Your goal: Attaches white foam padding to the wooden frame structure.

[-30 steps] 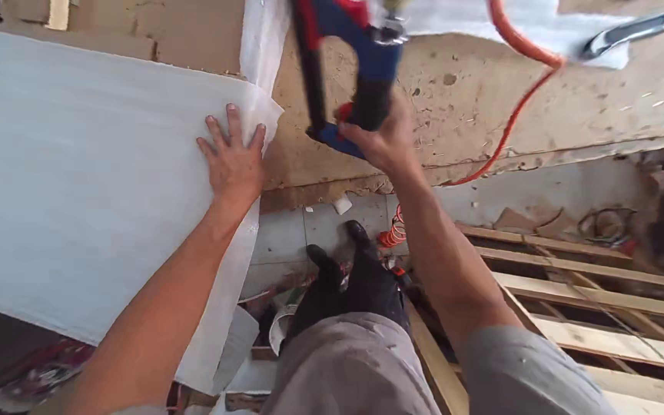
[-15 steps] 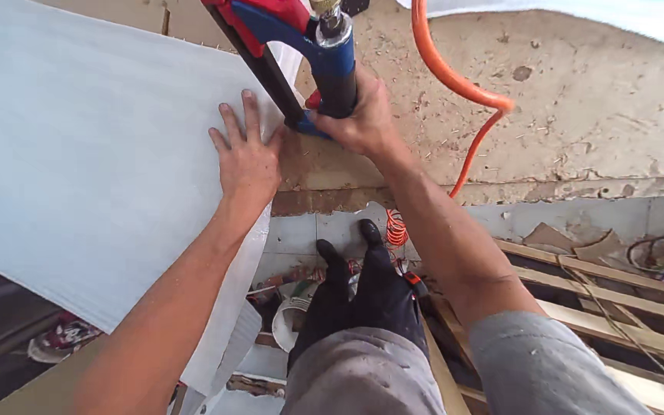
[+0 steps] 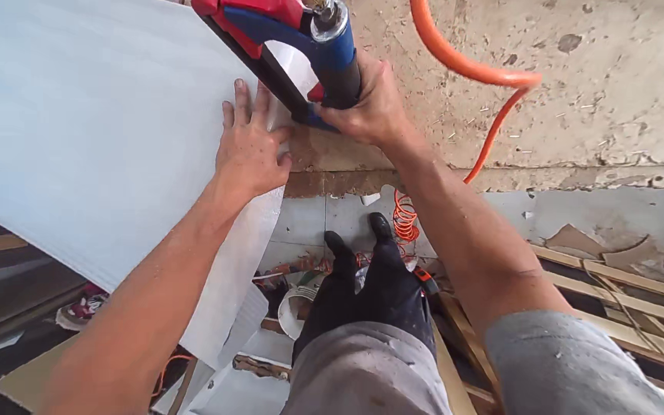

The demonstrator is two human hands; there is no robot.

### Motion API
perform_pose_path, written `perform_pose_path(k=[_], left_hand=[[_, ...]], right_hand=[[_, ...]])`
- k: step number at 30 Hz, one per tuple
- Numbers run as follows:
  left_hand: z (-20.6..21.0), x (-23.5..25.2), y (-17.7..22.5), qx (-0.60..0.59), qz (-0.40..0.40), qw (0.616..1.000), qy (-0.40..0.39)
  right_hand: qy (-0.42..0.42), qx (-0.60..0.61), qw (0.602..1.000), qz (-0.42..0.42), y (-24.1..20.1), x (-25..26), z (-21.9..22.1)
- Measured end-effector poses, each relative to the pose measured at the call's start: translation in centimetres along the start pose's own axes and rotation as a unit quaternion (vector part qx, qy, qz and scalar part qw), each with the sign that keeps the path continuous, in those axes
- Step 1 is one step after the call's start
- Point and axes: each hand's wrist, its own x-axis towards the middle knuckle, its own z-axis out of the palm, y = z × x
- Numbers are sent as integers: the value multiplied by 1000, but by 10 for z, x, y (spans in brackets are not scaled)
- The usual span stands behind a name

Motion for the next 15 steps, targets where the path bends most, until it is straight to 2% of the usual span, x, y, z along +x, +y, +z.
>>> perform_pose_path(k=[4, 6, 10, 15], left_hand=[[0, -3, -9, 9, 38, 999, -5], [2, -11, -12, 4, 56, 998, -1], [12, -58, -15, 5, 87, 996, -9], [47, -124, -8, 29, 46, 998, -10]], right_hand=[[5, -5, 1000, -1, -7, -9, 12], [-25, -3, 999, 21, -10, -10, 12], [-53, -8, 998, 13, -19, -20, 13], [-45, -56, 997, -1, -38, -34, 23]])
